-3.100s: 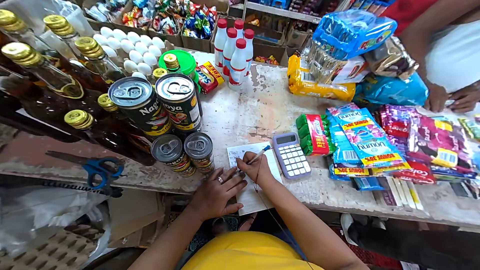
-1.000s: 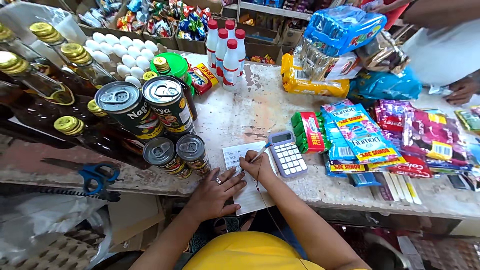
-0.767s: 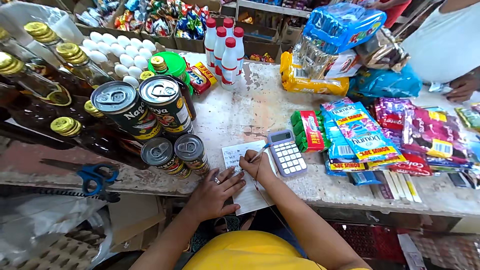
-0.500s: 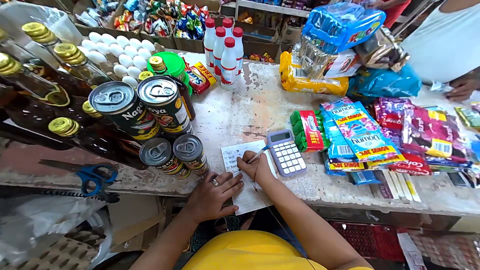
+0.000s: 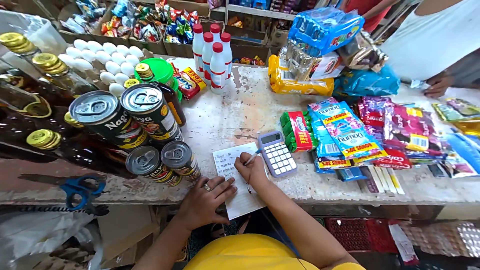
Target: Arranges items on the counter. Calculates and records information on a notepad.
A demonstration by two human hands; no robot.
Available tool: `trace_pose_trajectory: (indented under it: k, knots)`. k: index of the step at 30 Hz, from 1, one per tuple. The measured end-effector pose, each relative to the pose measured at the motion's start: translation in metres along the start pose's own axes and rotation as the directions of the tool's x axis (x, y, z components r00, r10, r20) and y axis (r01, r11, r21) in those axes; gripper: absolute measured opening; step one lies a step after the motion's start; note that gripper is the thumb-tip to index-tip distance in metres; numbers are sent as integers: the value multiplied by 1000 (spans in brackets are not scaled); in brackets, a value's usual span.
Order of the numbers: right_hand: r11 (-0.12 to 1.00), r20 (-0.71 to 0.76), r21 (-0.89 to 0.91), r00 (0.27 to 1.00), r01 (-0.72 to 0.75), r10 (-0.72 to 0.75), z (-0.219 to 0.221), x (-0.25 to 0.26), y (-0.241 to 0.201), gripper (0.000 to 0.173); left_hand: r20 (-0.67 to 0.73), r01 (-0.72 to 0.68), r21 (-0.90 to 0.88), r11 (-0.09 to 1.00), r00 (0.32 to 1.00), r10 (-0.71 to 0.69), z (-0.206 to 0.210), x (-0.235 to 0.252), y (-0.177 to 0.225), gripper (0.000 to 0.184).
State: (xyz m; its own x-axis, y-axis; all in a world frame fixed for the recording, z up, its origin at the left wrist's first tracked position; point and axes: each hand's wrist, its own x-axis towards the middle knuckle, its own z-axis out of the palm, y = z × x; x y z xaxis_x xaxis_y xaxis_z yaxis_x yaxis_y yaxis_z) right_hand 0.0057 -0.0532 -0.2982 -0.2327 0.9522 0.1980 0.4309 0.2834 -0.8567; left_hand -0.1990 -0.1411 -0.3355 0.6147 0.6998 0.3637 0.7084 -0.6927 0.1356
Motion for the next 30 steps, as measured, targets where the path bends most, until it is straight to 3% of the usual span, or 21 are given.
trace_pose_trajectory:
  k: [3,5,8,16,18,21,24,27,30]
  knots:
    - [1000,-135,18,991,-8,10,-38,-1,-1,20,-8,-6,9,1000,1000,7,0,2,-1,71]
    - [979,-133,-162,986,-125,103,-76,-3,0,38,-33,1,25,1000,999,-1,4,2,0,60]
    - [873,-176,-452,978,-183,114,-109,-5,11,33,-58,-1,40,999,998,3,7,1,0,51]
    - [634,-19,-715,915,-295,403,-114,8,-6,32,-93,-8,65,998,996,14,9,0,-1,45]
    - [700,11,-665,935,-259,356,-117,4,-10,31,-95,-8,60,998,995,14,10,-1,0,46]
    - [844,80,-533,989,-66,128,-111,-11,-4,32,-103,-12,67,998,994,18,11,-1,-1,44]
    - [854,175,-519,972,-45,158,-106,-32,1,38,-97,-12,66,998,995,19,11,-2,0,44]
    - [867,37,-491,996,86,-78,-103,-68,11,31,-99,-13,67,998,995,19,12,-2,-1,45]
    - [861,48,-500,996,93,-80,-106,-86,13,31,-96,-14,75,997,995,21,12,-1,-2,43]
